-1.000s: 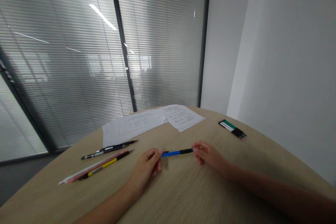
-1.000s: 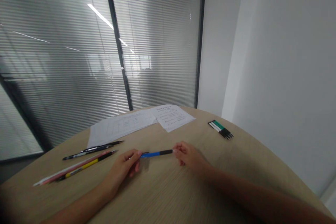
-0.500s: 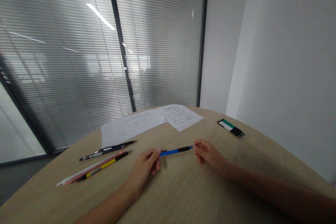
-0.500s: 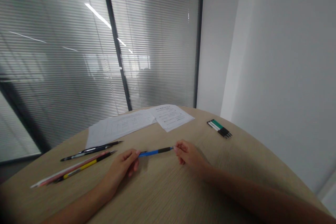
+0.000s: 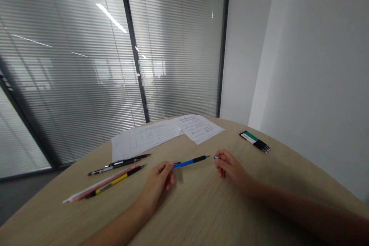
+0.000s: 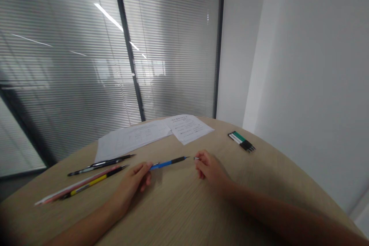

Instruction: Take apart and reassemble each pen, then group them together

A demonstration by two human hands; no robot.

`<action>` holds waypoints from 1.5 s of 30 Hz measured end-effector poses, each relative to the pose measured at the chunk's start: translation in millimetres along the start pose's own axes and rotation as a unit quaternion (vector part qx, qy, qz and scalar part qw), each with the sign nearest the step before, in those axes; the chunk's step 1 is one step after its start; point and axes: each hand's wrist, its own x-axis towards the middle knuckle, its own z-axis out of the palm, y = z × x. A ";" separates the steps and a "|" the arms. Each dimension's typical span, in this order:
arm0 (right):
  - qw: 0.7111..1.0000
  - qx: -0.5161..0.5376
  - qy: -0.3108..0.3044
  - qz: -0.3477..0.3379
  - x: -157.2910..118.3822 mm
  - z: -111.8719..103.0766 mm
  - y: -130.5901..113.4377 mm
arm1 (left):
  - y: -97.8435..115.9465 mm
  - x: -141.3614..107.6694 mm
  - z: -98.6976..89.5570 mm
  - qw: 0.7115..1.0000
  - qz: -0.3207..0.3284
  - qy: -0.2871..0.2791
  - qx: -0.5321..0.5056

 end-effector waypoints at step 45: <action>0.870 -0.418 -0.078 -0.248 -1.7 -24.8 -3.7 | 6.1 -4.6 5.5 0.998 0.006 -0.043 0.043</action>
